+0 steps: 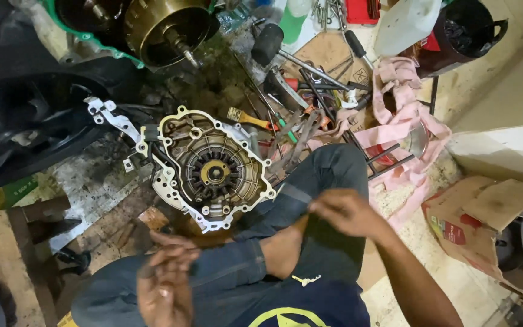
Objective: The person sits on the floor and works on a disassembled motorcycle engine casing. They use a small metal tool to adjust internal components within the casing and then use their hands to manipulate and align parts inside the engine.
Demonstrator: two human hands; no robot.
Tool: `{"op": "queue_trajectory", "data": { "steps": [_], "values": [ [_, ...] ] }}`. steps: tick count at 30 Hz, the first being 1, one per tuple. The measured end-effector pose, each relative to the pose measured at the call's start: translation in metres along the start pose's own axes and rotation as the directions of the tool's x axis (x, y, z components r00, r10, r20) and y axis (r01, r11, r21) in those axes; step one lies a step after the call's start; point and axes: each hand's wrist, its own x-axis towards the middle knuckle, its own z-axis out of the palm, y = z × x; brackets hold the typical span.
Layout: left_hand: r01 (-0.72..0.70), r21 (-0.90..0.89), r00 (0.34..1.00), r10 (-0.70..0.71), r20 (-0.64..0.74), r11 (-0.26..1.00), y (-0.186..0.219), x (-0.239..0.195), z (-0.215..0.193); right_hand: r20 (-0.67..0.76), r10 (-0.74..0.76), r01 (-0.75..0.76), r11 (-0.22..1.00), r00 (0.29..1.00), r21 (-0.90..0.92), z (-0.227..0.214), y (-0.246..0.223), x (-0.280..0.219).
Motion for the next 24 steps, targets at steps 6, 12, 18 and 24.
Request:
{"op": "queue_trajectory", "data": {
  "steps": [6, 12, 18, 24],
  "values": [
    [0.095, 0.491, 0.969, 0.032, -0.245, 0.866, 0.001, 0.005, -0.025, -0.203, 0.399, -0.411, 0.911, 0.894, -0.023, -0.029, 0.004, -0.007],
    [0.162, 0.337, 0.933, -0.033, -0.357, 0.928, -0.018, 0.037, -0.055, -0.297, 0.030, -0.187, 0.836, 0.954, -0.516, -0.033, 0.015, 0.031],
    [0.198, 0.235, 0.897, -0.079, -0.434, 0.952, -0.017, 0.041, -0.058, 0.235, -0.096, 0.225, 0.752, 0.967, -0.620, -0.009, 0.099, 0.112],
    [0.253, 0.283, 0.854, -0.075, -0.515, 0.925, -0.024, 0.033, -0.077, 0.418, 0.293, 0.105, 0.699, 0.860, -0.707, 0.013, 0.098, 0.127]
  ]
}}
